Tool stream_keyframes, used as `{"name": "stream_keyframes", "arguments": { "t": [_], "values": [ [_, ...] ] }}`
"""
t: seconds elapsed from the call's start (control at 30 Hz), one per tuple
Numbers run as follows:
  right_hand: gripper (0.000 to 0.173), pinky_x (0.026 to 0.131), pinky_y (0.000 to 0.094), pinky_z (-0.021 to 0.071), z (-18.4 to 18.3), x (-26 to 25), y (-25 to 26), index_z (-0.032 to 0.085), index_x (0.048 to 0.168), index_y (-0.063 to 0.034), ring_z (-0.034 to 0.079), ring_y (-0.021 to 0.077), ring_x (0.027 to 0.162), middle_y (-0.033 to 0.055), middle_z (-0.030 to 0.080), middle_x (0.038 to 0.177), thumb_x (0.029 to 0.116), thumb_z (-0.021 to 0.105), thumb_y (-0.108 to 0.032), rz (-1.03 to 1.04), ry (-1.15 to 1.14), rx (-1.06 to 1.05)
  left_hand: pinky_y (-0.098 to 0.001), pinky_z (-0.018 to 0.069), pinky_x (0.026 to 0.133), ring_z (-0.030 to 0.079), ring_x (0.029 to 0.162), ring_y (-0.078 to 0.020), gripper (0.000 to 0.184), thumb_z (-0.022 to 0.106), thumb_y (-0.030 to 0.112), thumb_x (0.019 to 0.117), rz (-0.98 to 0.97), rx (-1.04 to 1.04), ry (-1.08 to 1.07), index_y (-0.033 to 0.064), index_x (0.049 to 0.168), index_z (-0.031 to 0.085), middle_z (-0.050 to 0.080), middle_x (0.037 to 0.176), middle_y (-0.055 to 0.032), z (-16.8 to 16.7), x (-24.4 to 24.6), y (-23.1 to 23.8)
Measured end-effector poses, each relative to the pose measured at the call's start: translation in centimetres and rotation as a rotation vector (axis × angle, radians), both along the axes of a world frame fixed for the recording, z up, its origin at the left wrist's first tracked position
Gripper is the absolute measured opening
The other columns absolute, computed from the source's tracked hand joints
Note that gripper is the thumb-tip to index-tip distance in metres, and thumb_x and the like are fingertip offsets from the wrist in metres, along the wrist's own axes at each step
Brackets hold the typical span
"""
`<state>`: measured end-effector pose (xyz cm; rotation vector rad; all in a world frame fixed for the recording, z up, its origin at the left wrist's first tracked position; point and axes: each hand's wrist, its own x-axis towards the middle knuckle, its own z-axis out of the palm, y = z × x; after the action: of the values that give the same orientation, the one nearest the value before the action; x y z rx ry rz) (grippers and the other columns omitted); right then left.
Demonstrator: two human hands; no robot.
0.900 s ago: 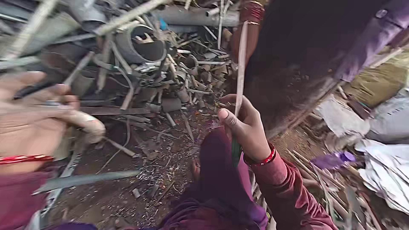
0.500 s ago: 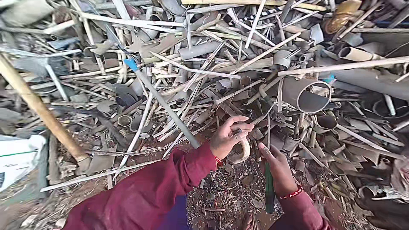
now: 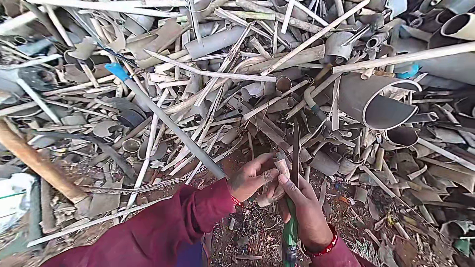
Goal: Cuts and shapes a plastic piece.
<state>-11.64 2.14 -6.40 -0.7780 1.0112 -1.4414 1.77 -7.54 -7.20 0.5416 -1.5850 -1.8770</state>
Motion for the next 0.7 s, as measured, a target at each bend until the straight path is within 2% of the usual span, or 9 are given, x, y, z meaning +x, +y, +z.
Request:
{"name": "stream_keyframes", "arguments": {
  "t": [0.07, 0.1, 0.23, 0.33, 0.37, 0.43, 0.57, 0.63, 0.7],
  "values": [
    [0.012, 0.038, 0.0125, 0.0424, -0.1, -0.2, -0.3, 0.057, 0.113, -0.0055, 0.054, -0.0024, 0.045, -0.0001, 0.074, 0.082, 0.1049, 0.052, -0.014, -0.006, 0.1, 0.109, -0.016, 0.0553, 0.078, 0.067, 0.087, 0.0014, 0.028, 0.055, 0.005, 0.1002, 0.005, 0.093, 0.0, -0.0025, 0.127, 0.056, 0.071, 0.106, 0.0038, -0.1, -0.1, 0.0],
    [0.013, 0.037, 0.0134, 0.0426, -0.3, -0.2, -0.4, 0.058, 0.111, -0.0064, 0.053, -0.0022, 0.043, -0.0019, 0.073, 0.079, 0.1018, 0.059, -0.016, -0.041, 0.177, 0.154, -0.0179, 0.0558, 0.086, 0.068, 0.092, 0.0005, 0.025, 0.055, 0.001, 0.0991, 0.029, 0.115, 0.003, -0.0027, 0.124, 0.057, 0.072, 0.105, 0.0037, 0.0, -0.2, -0.1],
    [0.035, 0.04, 0.0152, 0.0464, -1.0, -0.6, -0.8, 0.058, 0.114, -0.0052, 0.051, -0.0002, 0.044, -0.004, 0.062, 0.074, 0.0894, 0.075, -0.024, -0.159, 0.32, 0.18, -0.0222, 0.0566, 0.088, 0.069, 0.091, -0.0039, 0.023, 0.053, -0.002, 0.0981, 0.198, 0.153, -0.003, -0.0033, 0.121, 0.051, 0.069, 0.098, 0.0002, 0.7, -1.0, -0.4],
    [0.023, 0.04, 0.0139, 0.0452, -0.6, -0.9, -0.3, 0.057, 0.115, -0.0055, 0.049, -0.0015, 0.044, -0.0049, 0.062, 0.078, 0.105, 0.051, -0.026, -0.182, 0.306, 0.148, -0.024, 0.057, 0.088, 0.069, 0.094, -0.0074, 0.024, 0.049, 0.001, 0.1021, 0.196, 0.142, 0.001, -0.004, 0.125, 0.048, 0.07, 0.102, -0.0051, 1.0, -1.0, -0.5],
    [0.031, 0.04, 0.0147, 0.0463, -0.4, -1.1, 0.0, 0.057, 0.118, -0.0048, 0.051, -0.0005, 0.046, -0.0025, 0.067, 0.089, 0.1103, 0.038, -0.028, -0.184, 0.307, 0.146, -0.024, 0.057, 0.088, 0.069, 0.094, -0.0076, 0.025, 0.047, 0.002, 0.1029, 0.17, 0.141, -0.008, -0.0041, 0.127, 0.047, 0.069, 0.103, -0.0057, 1.0, -0.9, -0.4],
    [0.042, 0.041, 0.0159, 0.0475, -0.1, -1.3, 0.4, 0.057, 0.117, -0.0044, 0.054, 0.0017, 0.048, -0.0008, 0.069, 0.091, 0.1134, 0.021, -0.026, -0.199, 0.294, 0.133, -0.0236, 0.0576, 0.086, 0.069, 0.092, -0.0069, 0.029, 0.043, 0.005, 0.1056, 0.105, 0.153, -0.04, -0.0047, 0.133, 0.044, 0.067, 0.104, -0.0057, 1.4, -0.6, 0.0],
    [0.029, 0.049, 0.0153, 0.0521, -0.4, -1.6, 1.3, 0.058, 0.104, -0.0053, 0.059, 0.001, 0.055, -0.005, 0.065, 0.075, 0.1109, 0.031, -0.013, -0.223, 0.411, -0.036, -0.0251, 0.0597, 0.081, 0.069, 0.091, -0.0076, 0.037, 0.043, 0.011, 0.1073, -0.004, 0.092, -0.079, 0.002, 0.143, 0.041, 0.065, 0.112, -0.0069, 1.3, 0.0, 0.6],
    [0.025, 0.053, 0.0147, 0.0521, -0.6, -1.6, 1.8, 0.059, 0.101, -0.0074, 0.059, -0.0009, 0.057, -0.0089, 0.062, 0.071, 0.1102, 0.036, -0.014, -0.243, 0.531, -0.116, -0.0273, 0.0604, 0.08, 0.07, 0.092, -0.0097, 0.049, 0.046, 0.016, 0.1053, -0.006, -0.001, -0.089, 0.0092, 0.152, 0.034, 0.066, 0.114, -0.0087, 0.8, 0.1, 0.6],
    [0.025, 0.054, 0.0142, 0.0519, -0.6, -1.5, 2.2, 0.06, 0.099, -0.0084, 0.059, -0.0022, 0.057, -0.0111, 0.062, 0.071, 0.1099, 0.037, -0.015, -0.254, 0.598, -0.145, -0.0261, 0.0598, 0.077, 0.069, 0.089, -0.0093, 0.048, 0.047, 0.014, 0.1044, 0.009, -0.007, -0.119, 0.0097, 0.151, 0.037, 0.066, 0.112, -0.0081, 1.1, 0.4, 0.9]
  ]
}}
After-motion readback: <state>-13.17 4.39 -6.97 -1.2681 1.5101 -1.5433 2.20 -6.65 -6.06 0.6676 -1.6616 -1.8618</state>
